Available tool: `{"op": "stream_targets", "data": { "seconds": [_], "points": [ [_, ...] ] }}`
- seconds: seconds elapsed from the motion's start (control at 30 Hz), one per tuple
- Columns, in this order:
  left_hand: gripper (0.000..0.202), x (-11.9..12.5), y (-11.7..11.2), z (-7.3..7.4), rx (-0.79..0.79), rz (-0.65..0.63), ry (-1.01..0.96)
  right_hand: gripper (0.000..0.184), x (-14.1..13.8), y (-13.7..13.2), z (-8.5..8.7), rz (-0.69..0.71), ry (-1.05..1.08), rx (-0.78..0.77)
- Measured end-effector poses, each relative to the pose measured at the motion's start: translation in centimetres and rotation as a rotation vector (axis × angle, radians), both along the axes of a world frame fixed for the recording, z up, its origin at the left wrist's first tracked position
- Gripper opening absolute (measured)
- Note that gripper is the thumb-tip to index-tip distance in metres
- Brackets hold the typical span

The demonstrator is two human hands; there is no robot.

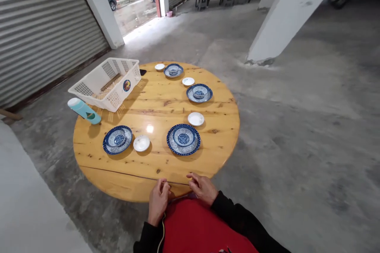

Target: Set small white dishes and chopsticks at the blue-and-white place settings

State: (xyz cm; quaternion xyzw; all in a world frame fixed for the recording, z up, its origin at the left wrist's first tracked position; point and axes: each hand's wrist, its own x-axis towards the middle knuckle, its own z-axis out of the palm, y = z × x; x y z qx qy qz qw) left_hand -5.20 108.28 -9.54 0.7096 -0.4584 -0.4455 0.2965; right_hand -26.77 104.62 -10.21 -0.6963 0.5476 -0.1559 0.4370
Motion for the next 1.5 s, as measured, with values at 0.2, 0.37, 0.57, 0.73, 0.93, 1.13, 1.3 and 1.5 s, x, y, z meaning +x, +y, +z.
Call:
{"op": "stream_targets", "data": {
  "seconds": [0.2, 0.37, 0.57, 0.73, 0.93, 1.13, 1.3, 1.5],
  "points": [
    [0.043, -3.4, 0.6, -0.3, 0.018, -0.061, 0.002, 0.048, -3.5, 1.4, -1.4, -0.071, -0.062, 0.009],
    [0.038, -5.2, 0.6, 0.0, 0.041, -0.198, -0.015, 0.054, -5.5, 3.3, -2.6, -0.100, -0.041, 0.089],
    [0.038, -5.6, -1.9, -0.6, -0.007, -0.321, -0.076, 0.055, -5.1, 3.8, -2.6, -0.176, -0.026, 0.082],
    [0.036, -7.4, -3.7, -0.6, 0.025, -0.541, -0.072, 0.053, -4.4, 4.2, -2.5, -0.284, -0.021, 0.088],
    [0.033, -10.2, -5.9, 0.3, 0.023, -0.652, -0.096, 0.052, -6.8, 3.6, -2.1, -0.305, -0.002, 0.105],
    [0.033, -16.0, -8.0, 0.5, -0.007, -0.656, -0.100, 0.055, -13.1, 0.5, -3.1, -0.285, -0.015, 0.091],
    [0.031, -25.0, -9.8, -0.2, -0.004, -0.554, -0.121, 0.055, -22.2, -1.7, -4.1, -0.256, -0.008, 0.025],
    [0.028, -37.4, -12.0, 1.4, -0.018, -0.665, -0.145, 0.057, -35.8, -3.2, -5.3, -0.355, -0.103, -0.011]
  ]
}}
